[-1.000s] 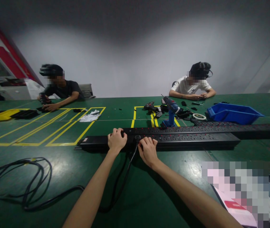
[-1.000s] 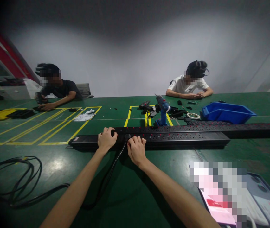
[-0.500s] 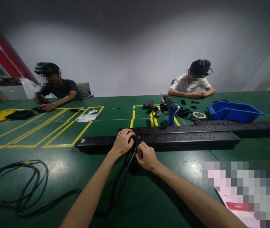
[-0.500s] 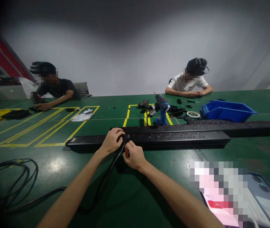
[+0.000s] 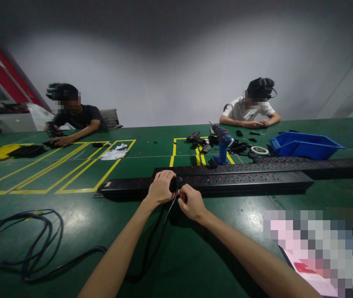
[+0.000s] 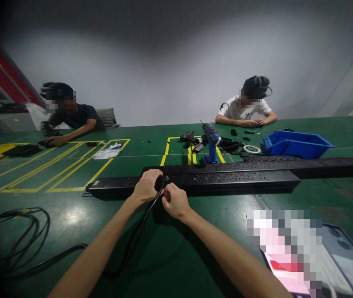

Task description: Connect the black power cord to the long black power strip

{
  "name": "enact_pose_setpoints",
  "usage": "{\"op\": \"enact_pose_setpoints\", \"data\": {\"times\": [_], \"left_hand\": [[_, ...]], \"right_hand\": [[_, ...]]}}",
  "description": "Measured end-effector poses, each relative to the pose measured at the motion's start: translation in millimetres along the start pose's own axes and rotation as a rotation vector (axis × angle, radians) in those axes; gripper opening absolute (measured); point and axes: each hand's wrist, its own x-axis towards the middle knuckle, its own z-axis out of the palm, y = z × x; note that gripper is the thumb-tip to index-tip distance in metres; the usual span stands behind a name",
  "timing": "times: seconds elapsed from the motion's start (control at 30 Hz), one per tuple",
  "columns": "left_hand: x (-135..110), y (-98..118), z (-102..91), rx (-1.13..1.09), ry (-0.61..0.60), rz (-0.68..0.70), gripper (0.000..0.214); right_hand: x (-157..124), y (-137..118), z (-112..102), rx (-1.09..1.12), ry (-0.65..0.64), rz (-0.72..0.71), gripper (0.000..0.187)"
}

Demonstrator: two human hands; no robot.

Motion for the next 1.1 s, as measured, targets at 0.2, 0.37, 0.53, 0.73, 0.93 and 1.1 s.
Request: {"op": "enact_pose_setpoints", "data": {"times": [0.2, 0.37, 0.53, 0.73, 0.93, 1.1], "left_hand": [[0.3, 2.3, 1.5, 0.035, -0.03, -0.04, 0.043], [1.1, 1.0, 2.5, 0.029, -0.016, -0.046, 0.04], [1.2, 0.1, 3.4, 0.024, -0.008, -0.047, 0.038], [0.2, -0.4, 3.9, 0.01, 0.014, -0.044, 0.038], [0.8, 0.1, 3.5, 0.002, 0.002, -0.06, 0.038], [1.7, 2.5, 1.2, 0.001, -0.01, -0.076, 0.034]], "right_hand": [[0.3, -1.3, -1.5, -0.049, 0.012, -0.009, 0.013], [0.6, -1.0, -1.3, -0.033, -0.003, -0.004, 0.013], [0.9, 0.0, -1.0, -0.006, -0.032, 0.004, 0.013], [0.9, -0.6, -1.4, 0.004, -0.027, 0.006, 0.014], [0.9, -0.8, -1.1, 0.008, -0.026, 0.004, 0.015], [1.2, -2.0, -2.2, -0.031, -0.015, -0.011, 0.013]]}}
